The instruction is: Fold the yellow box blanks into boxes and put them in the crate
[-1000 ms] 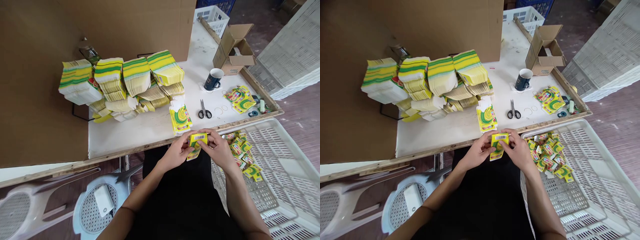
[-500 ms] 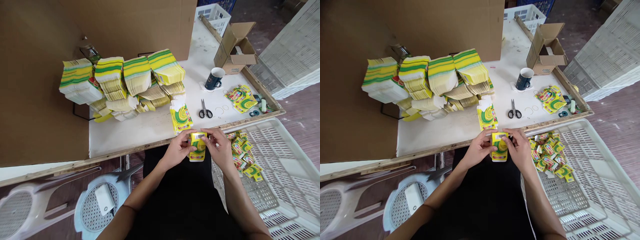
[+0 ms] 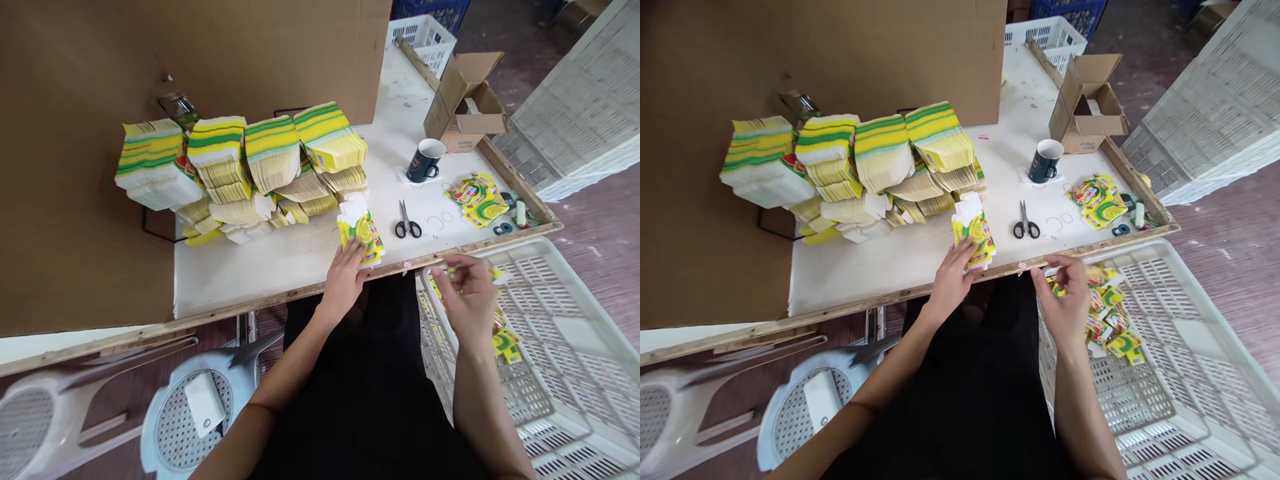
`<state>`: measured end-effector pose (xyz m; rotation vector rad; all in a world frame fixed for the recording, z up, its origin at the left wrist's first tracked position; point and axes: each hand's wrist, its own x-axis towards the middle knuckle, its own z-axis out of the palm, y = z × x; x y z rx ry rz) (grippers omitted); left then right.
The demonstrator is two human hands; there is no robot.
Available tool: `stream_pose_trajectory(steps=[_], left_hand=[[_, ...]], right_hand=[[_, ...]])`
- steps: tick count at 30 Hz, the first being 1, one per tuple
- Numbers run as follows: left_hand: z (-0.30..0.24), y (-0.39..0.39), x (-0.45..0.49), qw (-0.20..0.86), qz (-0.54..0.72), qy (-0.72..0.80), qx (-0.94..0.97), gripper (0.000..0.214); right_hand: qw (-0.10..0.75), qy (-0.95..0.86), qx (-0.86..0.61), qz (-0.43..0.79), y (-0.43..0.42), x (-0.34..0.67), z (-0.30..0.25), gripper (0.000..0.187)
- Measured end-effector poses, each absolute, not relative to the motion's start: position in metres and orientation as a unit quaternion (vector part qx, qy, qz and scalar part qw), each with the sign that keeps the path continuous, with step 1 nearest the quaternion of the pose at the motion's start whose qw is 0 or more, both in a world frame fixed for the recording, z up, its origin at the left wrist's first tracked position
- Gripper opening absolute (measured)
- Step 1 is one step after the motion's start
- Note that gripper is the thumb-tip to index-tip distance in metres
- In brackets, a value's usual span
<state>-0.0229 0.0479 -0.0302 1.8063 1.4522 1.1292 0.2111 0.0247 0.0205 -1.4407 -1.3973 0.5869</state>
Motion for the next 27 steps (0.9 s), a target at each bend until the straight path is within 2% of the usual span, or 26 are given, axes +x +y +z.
stream_pose_trajectory(steps=[3, 8, 12, 15, 19, 27], left_hand=[[-0.030, 0.043, -0.024, 0.282, 0.441, 0.514, 0.680, 0.033], [-0.015, 0.022, -0.017, 0.314, 0.467, 0.376, 0.736, 0.030], [-0.010, 0.017, -0.013, 0.371, 0.526, 0.368, 0.671, 0.051], [-0.005, 0.021, -0.013, 0.485, 0.574, 0.364, 0.550, 0.063], [-0.002, 0.027, -0.017, 0.619, 0.561, 0.313, 0.452, 0.073], [-0.007, 0.027, -0.019, 0.724, 0.489, 0.263, 0.409, 0.066]], right_hand=[[0.520, -0.509, -0.599, 0.335, 0.033, 0.188, 0.007, 0.030], [0.538, -0.409, -0.553, 0.487, 0.043, 0.166, -0.008, 0.050], [0.561, -0.414, -0.539, 0.472, 0.039, 0.167, -0.008, 0.045], [0.546, -0.436, -0.524, 0.487, 0.033, 0.166, -0.007, 0.039], [0.562, -0.403, -0.513, 0.509, 0.031, 0.160, -0.002, 0.043], [0.506, -0.420, -0.484, 0.577, 0.028, 0.152, 0.003, 0.040]])
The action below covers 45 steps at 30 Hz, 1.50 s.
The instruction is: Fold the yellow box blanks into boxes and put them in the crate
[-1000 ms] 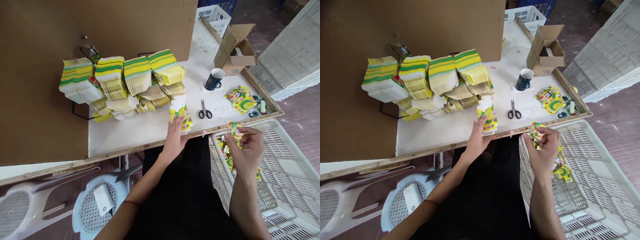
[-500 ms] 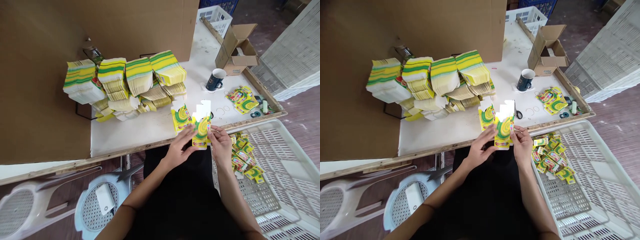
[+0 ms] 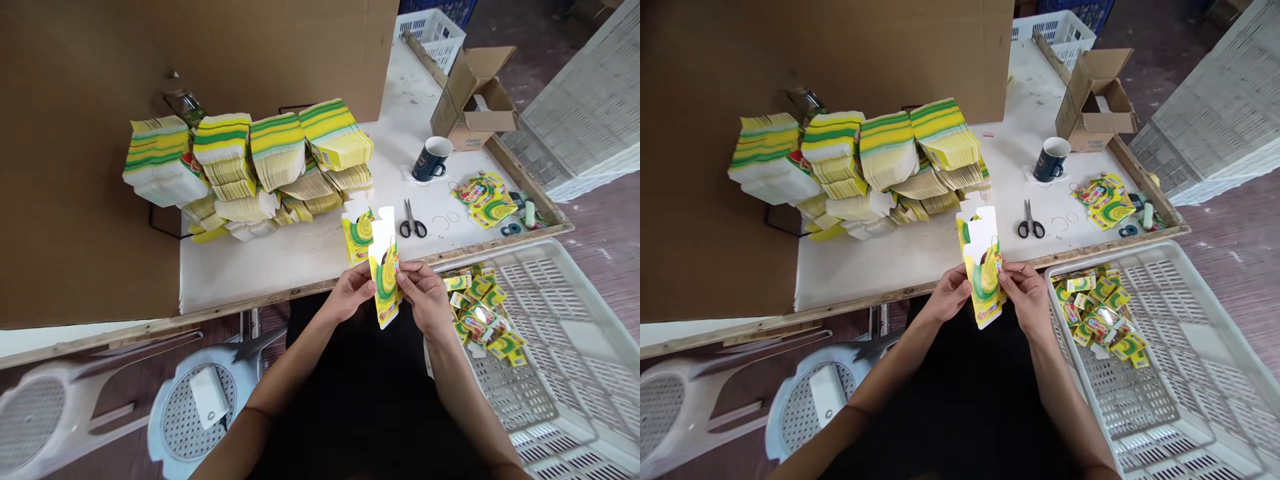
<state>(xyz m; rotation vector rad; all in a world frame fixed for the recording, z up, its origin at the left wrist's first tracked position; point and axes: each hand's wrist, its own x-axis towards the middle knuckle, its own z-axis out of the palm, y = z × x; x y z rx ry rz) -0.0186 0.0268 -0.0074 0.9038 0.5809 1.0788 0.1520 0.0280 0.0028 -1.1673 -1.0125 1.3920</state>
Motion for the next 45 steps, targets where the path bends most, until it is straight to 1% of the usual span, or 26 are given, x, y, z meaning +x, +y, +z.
stream_pose_trajectory(steps=[2, 5, 9, 14, 16, 17, 19, 21, 23, 24, 29, 32, 34, 36, 38, 40, 42, 45], left_hand=[[-0.007, 0.027, -0.017, 0.728, 0.489, 0.265, 0.402, 0.069], [-0.008, 0.028, -0.015, 0.719, 0.504, 0.296, 0.375, 0.072], [-0.012, 0.027, -0.012, 0.706, 0.510, 0.328, 0.366, 0.070], [-0.015, 0.023, -0.006, 0.647, 0.521, 0.405, 0.382, 0.051], [-0.013, 0.021, -0.002, 0.620, 0.532, 0.423, 0.393, 0.048], [-0.011, 0.020, -0.001, 0.610, 0.537, 0.427, 0.397, 0.049], [-0.009, 0.017, 0.000, 0.599, 0.545, 0.429, 0.400, 0.066], [-0.006, 0.014, -0.002, 0.601, 0.541, 0.421, 0.411, 0.083], [-0.003, 0.012, -0.007, 0.606, 0.524, 0.409, 0.437, 0.082], [-0.001, 0.012, -0.009, 0.609, 0.514, 0.401, 0.453, 0.078], [0.006, 0.014, -0.018, 0.653, 0.475, 0.352, 0.473, 0.070], [0.006, 0.013, -0.018, 0.679, 0.453, 0.337, 0.468, 0.060], [0.005, 0.011, -0.017, 0.691, 0.439, 0.332, 0.469, 0.056], [0.004, 0.010, -0.017, 0.696, 0.429, 0.328, 0.473, 0.054], [0.003, 0.009, -0.017, 0.696, 0.417, 0.331, 0.482, 0.049], [0.004, 0.008, -0.018, 0.691, 0.406, 0.339, 0.492, 0.046], [0.005, 0.008, -0.018, 0.689, 0.406, 0.348, 0.490, 0.053], [0.005, 0.009, -0.016, 0.693, 0.414, 0.351, 0.475, 0.085]], right_hand=[[0.505, -0.434, -0.482, 0.569, 0.026, 0.153, 0.000, 0.038], [0.492, -0.460, -0.480, 0.562, 0.024, 0.156, -0.002, 0.041], [0.494, -0.457, -0.489, 0.555, 0.022, 0.155, -0.001, 0.042], [0.498, -0.435, -0.527, 0.534, 0.018, 0.146, 0.000, 0.038], [0.504, -0.446, -0.533, 0.512, 0.017, 0.144, -0.001, 0.035], [0.512, -0.455, -0.535, 0.495, 0.017, 0.143, -0.001, 0.033], [0.525, -0.479, -0.535, 0.456, 0.017, 0.145, -0.001, 0.031], [0.523, -0.511, -0.527, 0.434, 0.018, 0.150, -0.001, 0.042], [0.507, -0.546, -0.510, 0.431, 0.019, 0.157, -0.001, 0.055], [0.497, -0.560, -0.499, 0.436, 0.019, 0.160, -0.001, 0.057], [0.470, -0.582, -0.436, 0.500, 0.018, 0.178, 0.001, 0.051], [0.443, -0.595, -0.429, 0.515, 0.018, 0.186, 0.006, 0.039], [0.423, -0.612, -0.439, 0.503, 0.019, 0.189, 0.010, 0.027], [0.403, -0.634, -0.449, 0.484, 0.019, 0.191, 0.014, 0.020], [0.391, -0.656, -0.450, 0.463, 0.020, 0.192, 0.017, 0.018], [0.397, -0.676, -0.448, 0.430, 0.021, 0.191, 0.020, 0.020], [0.412, -0.692, -0.444, 0.392, 0.022, 0.190, 0.020, 0.022], [0.439, -0.687, -0.457, 0.356, 0.022, 0.186, 0.016, 0.017]])
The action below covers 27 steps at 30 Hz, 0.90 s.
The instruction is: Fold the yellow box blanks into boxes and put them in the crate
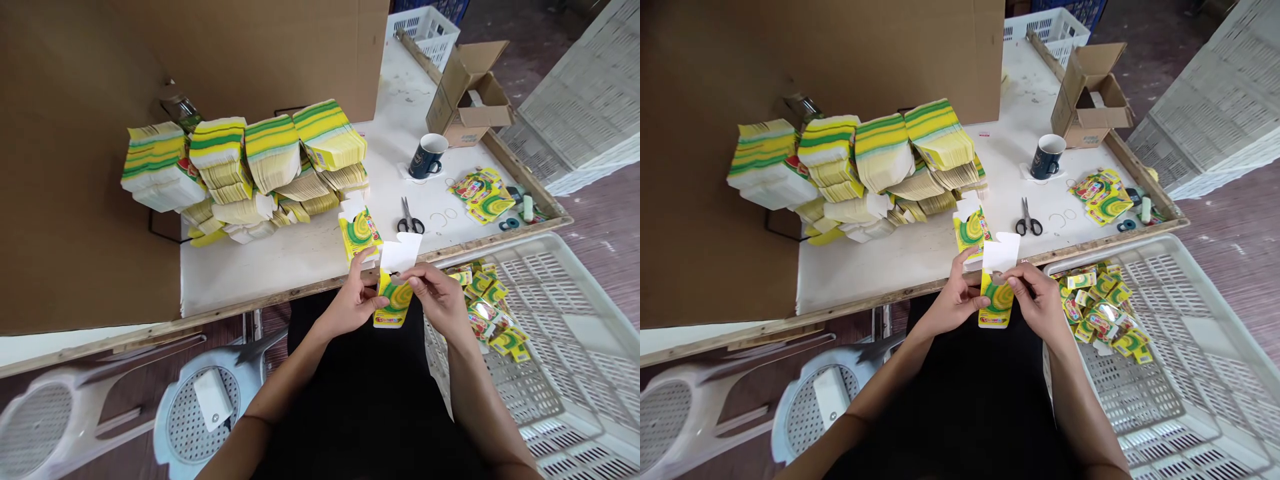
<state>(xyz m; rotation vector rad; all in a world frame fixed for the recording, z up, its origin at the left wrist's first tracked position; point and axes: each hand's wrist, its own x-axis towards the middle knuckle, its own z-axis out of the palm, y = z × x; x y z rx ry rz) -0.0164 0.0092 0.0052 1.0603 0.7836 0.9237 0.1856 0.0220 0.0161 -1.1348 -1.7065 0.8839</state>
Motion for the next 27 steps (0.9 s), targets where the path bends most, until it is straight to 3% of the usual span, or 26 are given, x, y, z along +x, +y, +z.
stream_pose_trajectory(steps=[2, 6, 10, 13, 17, 23, 27], left_hand=[[0.004, 0.011, -0.016, 0.690, 0.411, 0.344, 0.486, 0.090], [0.000, 0.014, -0.015, 0.646, 0.426, 0.350, 0.528, 0.060], [-0.004, 0.013, -0.013, 0.590, 0.444, 0.381, 0.556, 0.047], [-0.005, 0.011, -0.011, 0.581, 0.434, 0.369, 0.581, 0.048], [-0.004, 0.011, -0.011, 0.612, 0.422, 0.348, 0.572, 0.048], [0.001, 0.013, -0.012, 0.676, 0.434, 0.348, 0.483, 0.059], [0.000, 0.014, -0.008, 0.690, 0.437, 0.351, 0.458, 0.061]], right_hand=[[0.466, -0.661, -0.478, 0.342, 0.022, 0.184, 0.012, 0.018], [0.487, -0.650, -0.480, 0.332, 0.022, 0.188, 0.011, 0.036], [0.408, -0.679, -0.494, 0.359, 0.023, 0.195, 0.019, 0.040], [0.329, -0.682, -0.535, 0.376, 0.023, 0.193, 0.022, 0.043], [0.303, -0.682, -0.571, 0.342, 0.024, 0.185, 0.020, 0.037], [0.306, -0.686, -0.559, 0.350, 0.025, 0.184, 0.022, 0.049], [0.359, -0.692, -0.541, 0.316, 0.025, 0.188, 0.018, 0.037]])
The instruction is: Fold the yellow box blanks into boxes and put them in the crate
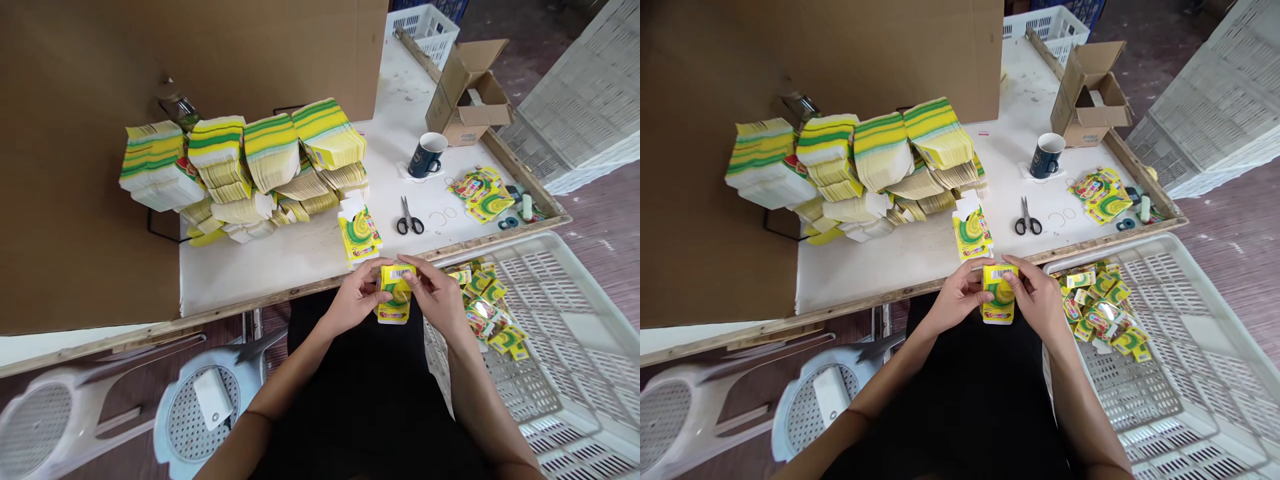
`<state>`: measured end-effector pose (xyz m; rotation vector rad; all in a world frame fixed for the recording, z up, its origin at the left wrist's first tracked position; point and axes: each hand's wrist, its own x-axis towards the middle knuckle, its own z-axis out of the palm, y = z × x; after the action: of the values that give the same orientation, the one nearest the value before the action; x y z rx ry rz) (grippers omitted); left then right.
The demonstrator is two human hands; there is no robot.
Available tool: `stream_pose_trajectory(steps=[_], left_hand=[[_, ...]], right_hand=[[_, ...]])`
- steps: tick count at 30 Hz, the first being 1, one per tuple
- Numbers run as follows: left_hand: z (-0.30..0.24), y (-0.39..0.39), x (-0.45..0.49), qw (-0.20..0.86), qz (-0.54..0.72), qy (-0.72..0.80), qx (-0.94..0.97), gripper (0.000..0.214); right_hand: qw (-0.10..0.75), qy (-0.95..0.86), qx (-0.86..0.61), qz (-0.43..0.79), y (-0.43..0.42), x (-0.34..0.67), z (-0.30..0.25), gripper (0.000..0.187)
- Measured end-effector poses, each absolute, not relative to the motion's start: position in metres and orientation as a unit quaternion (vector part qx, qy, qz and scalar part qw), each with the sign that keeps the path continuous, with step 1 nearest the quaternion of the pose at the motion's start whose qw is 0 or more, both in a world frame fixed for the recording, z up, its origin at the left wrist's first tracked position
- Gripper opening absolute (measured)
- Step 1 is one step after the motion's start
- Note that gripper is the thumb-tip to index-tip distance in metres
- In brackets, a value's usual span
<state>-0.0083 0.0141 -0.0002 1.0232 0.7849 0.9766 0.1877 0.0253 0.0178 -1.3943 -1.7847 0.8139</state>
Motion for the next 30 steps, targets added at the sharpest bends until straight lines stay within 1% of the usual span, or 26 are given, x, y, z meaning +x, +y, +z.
stream_pose_trajectory(steps=[4, 6, 8, 11, 13, 14, 16, 19, 22, 24, 27, 30], left_hand=[[-0.002, 0.011, 0.004, 0.649, 0.460, 0.354, 0.492, 0.057], [-0.002, 0.010, 0.010, 0.617, 0.470, 0.350, 0.526, 0.054], [-0.001, 0.014, 0.012, 0.558, 0.471, 0.367, 0.576, 0.053], [-0.006, 0.029, 0.002, 0.391, 0.464, 0.448, 0.656, 0.058], [-0.015, 0.042, -0.009, 0.301, 0.432, 0.512, 0.679, 0.068], [-0.020, 0.047, -0.014, 0.278, 0.407, 0.539, 0.683, 0.069], [-0.030, 0.053, -0.021, 0.266, 0.373, 0.553, 0.696, 0.058], [-0.035, 0.049, -0.026, 0.258, 0.371, 0.530, 0.717, 0.044], [-0.028, 0.037, -0.024, 0.251, 0.386, 0.496, 0.736, 0.040], [-0.021, 0.030, -0.023, 0.266, 0.390, 0.463, 0.750, 0.039], [-0.012, 0.019, -0.019, 0.310, 0.394, 0.389, 0.773, 0.038], [-0.003, 0.010, -0.015, 0.361, 0.442, 0.334, 0.750, 0.048]], right_hand=[[0.430, -0.662, -0.504, 0.350, 0.023, 0.186, 0.013, 0.027], [0.456, -0.650, -0.502, 0.343, 0.020, 0.187, 0.015, 0.024], [0.480, -0.645, -0.532, 0.267, 0.018, 0.195, 0.021, 0.022], [0.479, -0.623, -0.613, 0.082, 0.019, 0.217, 0.030, 0.022], [0.454, -0.617, -0.643, 0.027, 0.021, 0.229, 0.032, 0.028], [0.443, -0.618, -0.648, 0.032, 0.022, 0.233, 0.031, 0.030], [0.432, -0.620, -0.648, 0.092, 0.024, 0.231, 0.025, 0.034], [0.421, -0.585, -0.646, 0.252, 0.026, 0.209, 0.011, 0.039], [0.443, -0.513, -0.616, 0.402, 0.030, 0.181, -0.001, 0.048], [0.469, -0.467, -0.578, 0.478, 0.034, 0.168, -0.006, 0.051], [0.519, -0.397, -0.542, 0.528, 0.037, 0.159, -0.009, 0.058], [0.562, -0.366, -0.536, 0.513, 0.033, 0.160, -0.006, 0.057]])
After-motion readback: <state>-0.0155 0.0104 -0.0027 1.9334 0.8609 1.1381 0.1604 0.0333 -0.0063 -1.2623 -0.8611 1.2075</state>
